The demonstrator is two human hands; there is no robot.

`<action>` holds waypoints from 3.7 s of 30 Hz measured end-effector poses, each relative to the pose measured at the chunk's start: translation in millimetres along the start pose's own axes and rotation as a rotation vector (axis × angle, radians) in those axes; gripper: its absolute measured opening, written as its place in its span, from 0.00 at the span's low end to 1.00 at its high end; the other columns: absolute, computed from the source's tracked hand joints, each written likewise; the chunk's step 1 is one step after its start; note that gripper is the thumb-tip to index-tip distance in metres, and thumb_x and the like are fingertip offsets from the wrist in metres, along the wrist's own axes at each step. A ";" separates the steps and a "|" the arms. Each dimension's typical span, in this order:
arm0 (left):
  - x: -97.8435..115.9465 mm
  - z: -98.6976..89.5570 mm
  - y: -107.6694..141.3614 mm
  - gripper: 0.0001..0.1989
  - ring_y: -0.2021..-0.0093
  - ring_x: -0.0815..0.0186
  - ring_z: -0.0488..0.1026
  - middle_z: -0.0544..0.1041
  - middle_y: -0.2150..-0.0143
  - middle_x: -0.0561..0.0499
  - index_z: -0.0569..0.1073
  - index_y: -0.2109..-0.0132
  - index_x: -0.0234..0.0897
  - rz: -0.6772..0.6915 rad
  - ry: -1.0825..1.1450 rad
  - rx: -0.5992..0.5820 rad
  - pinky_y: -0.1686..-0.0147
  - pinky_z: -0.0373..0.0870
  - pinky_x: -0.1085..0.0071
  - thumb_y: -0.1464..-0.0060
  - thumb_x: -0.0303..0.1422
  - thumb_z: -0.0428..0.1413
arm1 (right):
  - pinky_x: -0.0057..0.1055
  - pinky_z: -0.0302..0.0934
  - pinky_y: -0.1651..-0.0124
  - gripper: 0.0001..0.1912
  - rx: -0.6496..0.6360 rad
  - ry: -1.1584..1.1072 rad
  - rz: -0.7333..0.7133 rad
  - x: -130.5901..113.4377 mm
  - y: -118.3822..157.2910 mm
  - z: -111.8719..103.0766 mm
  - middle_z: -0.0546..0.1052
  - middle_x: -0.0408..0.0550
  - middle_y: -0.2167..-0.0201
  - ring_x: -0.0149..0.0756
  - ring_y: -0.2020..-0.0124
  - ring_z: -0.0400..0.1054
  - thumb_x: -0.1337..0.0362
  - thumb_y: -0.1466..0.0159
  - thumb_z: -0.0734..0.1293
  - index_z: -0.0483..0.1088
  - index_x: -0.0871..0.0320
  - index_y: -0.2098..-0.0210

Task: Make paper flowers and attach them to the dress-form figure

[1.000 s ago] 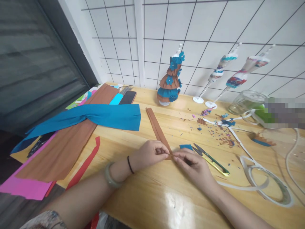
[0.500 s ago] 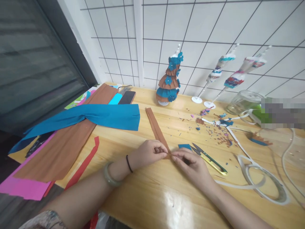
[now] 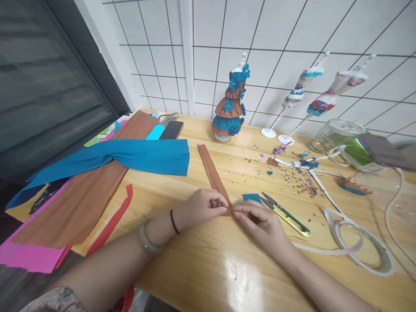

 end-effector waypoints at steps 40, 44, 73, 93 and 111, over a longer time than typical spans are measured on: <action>-2.3 3.3 0.3 0.05 0.71 0.72 0.68 0.73 0.71 0.52 0.74 0.67 0.33 0.026 0.027 -0.011 0.72 0.64 0.78 0.51 0.30 0.54 | 0.28 0.61 0.70 0.05 0.025 -0.012 0.028 3.1 0.7 -0.1 0.73 0.47 0.73 0.33 0.72 0.67 0.66 0.41 0.64 0.72 0.57 0.69; 8.3 2.3 1.0 0.05 0.73 0.73 0.66 0.72 0.71 0.52 0.74 0.69 0.33 0.087 -0.037 0.016 0.74 0.61 0.79 0.52 0.30 0.55 | 0.28 0.60 0.70 0.05 0.016 -0.001 0.052 4.1 1.7 -0.5 0.72 0.47 0.74 0.33 0.73 0.66 0.65 0.40 0.64 0.72 0.57 0.70; 4.7 8.1 -2.7 0.06 0.70 0.71 0.71 0.75 0.70 0.49 0.72 0.66 0.30 0.014 0.235 -0.001 0.68 0.67 0.75 0.55 0.28 0.57 | 0.28 0.62 0.71 0.11 0.053 -0.182 0.192 27.1 8.5 -2.5 0.74 0.47 0.74 0.32 0.75 0.66 0.58 0.42 0.65 0.72 0.58 0.67; 0.6 7.8 -1.4 0.07 0.79 0.76 0.63 0.69 0.78 0.54 0.74 0.66 0.30 -0.005 0.296 -0.008 0.78 0.61 0.80 0.53 0.30 0.56 | 0.26 0.62 0.76 0.11 0.106 -0.260 0.209 23.6 8.0 -11.0 0.73 0.43 0.81 0.30 0.80 0.67 0.57 0.45 0.67 0.72 0.59 0.69; 1.6 5.3 1.6 0.09 0.70 0.69 0.71 0.77 0.70 0.48 0.76 0.64 0.30 -0.004 0.234 0.014 0.71 0.65 0.76 0.55 0.29 0.57 | 0.27 0.62 0.74 0.11 0.087 -0.292 0.213 26.4 8.6 -8.7 0.74 0.46 0.75 0.30 0.78 0.67 0.56 0.44 0.66 0.72 0.58 0.70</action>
Point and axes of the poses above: each hand's wrist, its own y-axis away from the middle knuckle, its own z-axis out of the palm, x = y × z, the point moved 9 cm from there along -y, towards the middle knuckle
